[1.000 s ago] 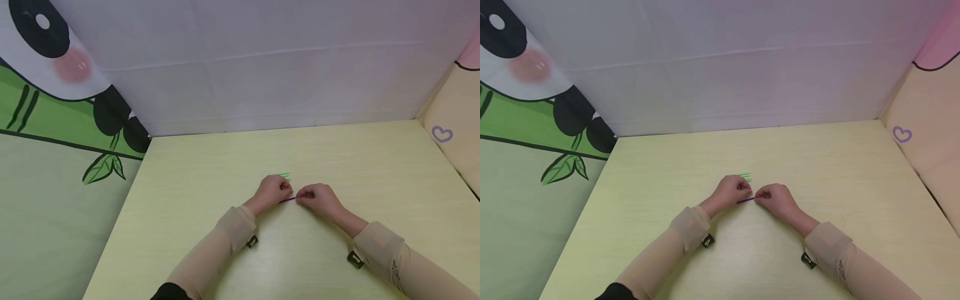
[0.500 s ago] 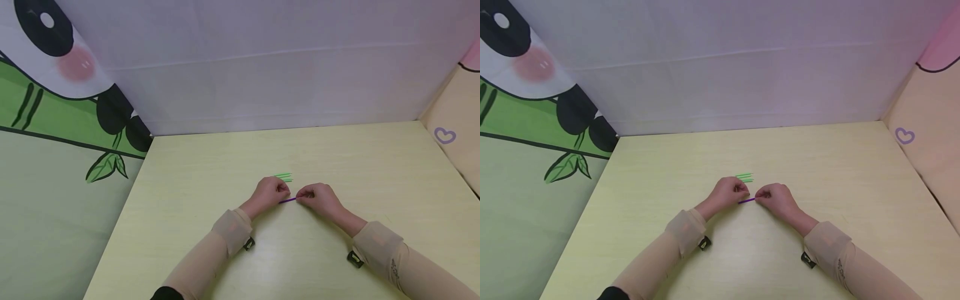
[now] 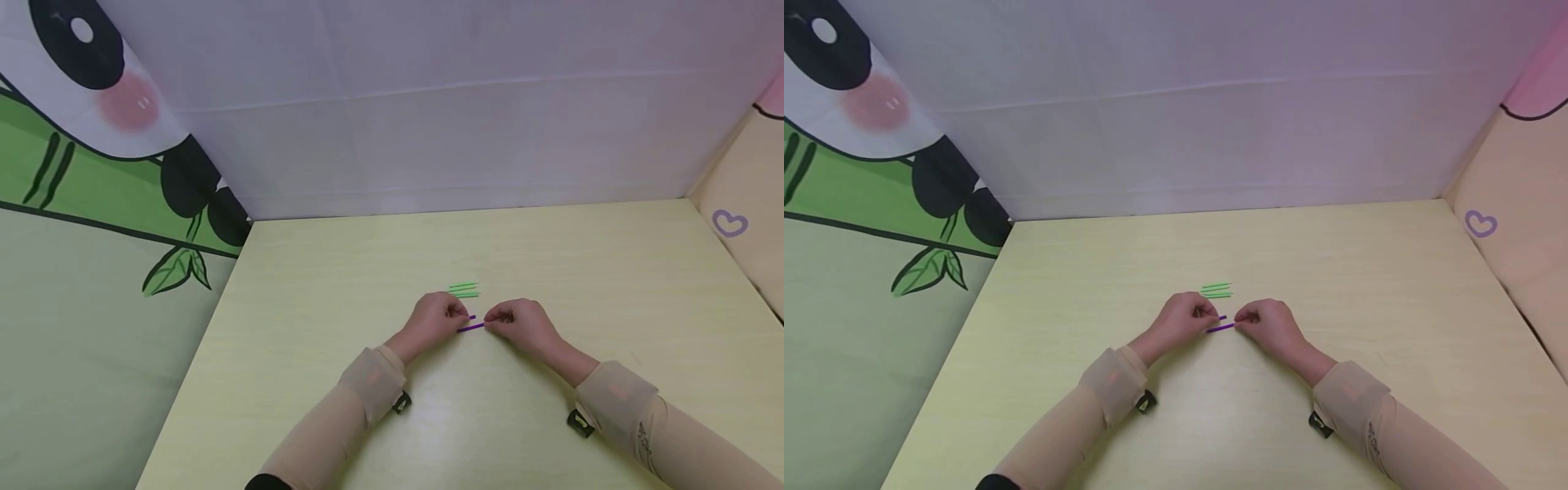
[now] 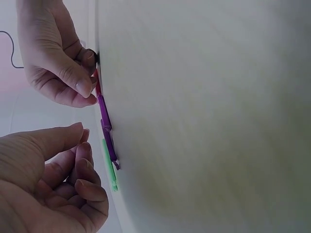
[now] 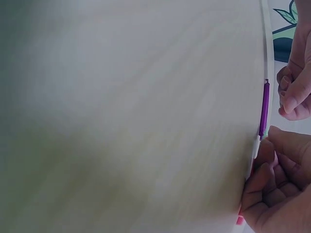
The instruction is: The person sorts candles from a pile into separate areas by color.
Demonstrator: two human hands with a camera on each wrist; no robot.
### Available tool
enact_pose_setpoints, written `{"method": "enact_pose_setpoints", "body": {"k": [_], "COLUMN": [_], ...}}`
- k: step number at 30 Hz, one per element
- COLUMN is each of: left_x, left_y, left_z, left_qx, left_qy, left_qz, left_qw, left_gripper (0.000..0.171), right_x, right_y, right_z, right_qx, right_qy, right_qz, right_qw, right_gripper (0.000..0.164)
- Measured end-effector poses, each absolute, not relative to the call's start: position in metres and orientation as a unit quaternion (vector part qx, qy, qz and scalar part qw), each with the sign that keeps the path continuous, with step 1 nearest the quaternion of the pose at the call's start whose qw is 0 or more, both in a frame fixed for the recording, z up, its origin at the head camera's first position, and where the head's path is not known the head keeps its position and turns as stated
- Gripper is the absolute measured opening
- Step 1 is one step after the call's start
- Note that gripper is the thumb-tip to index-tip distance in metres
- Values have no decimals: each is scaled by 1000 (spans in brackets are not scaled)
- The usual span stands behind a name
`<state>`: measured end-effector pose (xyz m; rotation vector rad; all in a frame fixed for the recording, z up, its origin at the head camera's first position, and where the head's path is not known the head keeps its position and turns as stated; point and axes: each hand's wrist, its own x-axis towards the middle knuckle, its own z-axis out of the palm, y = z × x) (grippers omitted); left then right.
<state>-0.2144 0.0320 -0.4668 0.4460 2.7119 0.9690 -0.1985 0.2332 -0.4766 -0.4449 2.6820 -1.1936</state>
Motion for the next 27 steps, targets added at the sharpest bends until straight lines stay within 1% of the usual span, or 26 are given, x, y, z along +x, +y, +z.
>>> {"method": "enact_pose_setpoints", "body": {"k": [9, 27], "left_x": [-211, -205], "left_y": [27, 14], "left_z": [-466, -470], "left_qx": [142, 127], "left_qy": [922, 922], "left_qz": [341, 352], "left_qw": [120, 101], "left_gripper": [5, 4], "right_x": [-200, -201], "right_y": [234, 235], "right_z": [-480, -483], "right_qx": [-147, -148], "right_qy": [902, 901], "right_qz": [-399, -400], "right_qw": [81, 81], "right_gripper": [5, 7]}}
